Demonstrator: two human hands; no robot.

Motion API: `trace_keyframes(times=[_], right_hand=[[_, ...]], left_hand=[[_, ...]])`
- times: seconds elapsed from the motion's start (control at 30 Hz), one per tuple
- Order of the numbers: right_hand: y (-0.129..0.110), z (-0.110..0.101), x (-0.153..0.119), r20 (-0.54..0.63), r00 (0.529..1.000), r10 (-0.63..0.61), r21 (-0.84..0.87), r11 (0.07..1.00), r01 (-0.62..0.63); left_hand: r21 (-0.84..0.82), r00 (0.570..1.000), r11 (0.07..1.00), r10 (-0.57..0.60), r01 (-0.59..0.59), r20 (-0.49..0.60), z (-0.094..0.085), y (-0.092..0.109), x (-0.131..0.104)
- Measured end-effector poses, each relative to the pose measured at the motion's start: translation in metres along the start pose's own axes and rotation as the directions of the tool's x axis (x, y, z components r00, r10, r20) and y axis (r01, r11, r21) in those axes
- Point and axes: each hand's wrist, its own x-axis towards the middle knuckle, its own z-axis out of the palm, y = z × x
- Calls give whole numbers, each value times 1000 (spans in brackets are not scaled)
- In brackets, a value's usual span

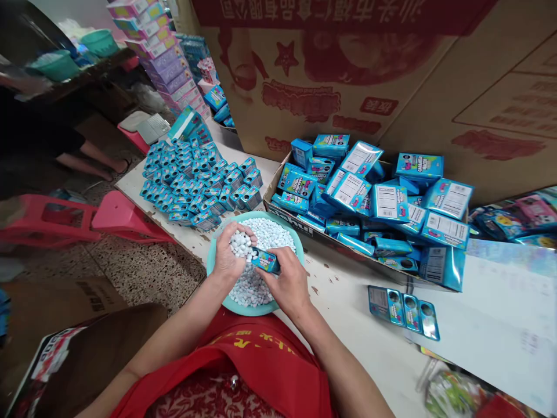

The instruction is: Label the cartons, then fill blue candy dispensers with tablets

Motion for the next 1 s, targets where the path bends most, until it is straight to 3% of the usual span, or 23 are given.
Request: trace_keyframes(times=[0.2,0.5,1.0], right_hand=[[3,3,5,48,999,11,8,1000,-11],[-3,3,9,-15,999,31,64,997,-30],[1,3,9,-61,997,54,102,994,-47]], left_hand=[[34,1000,999,11,-12,4,1,-4,2],[80,995,992,98,-96,-19,5,-1,4],[134,991,983,132,-128,-23,15,0,2]])
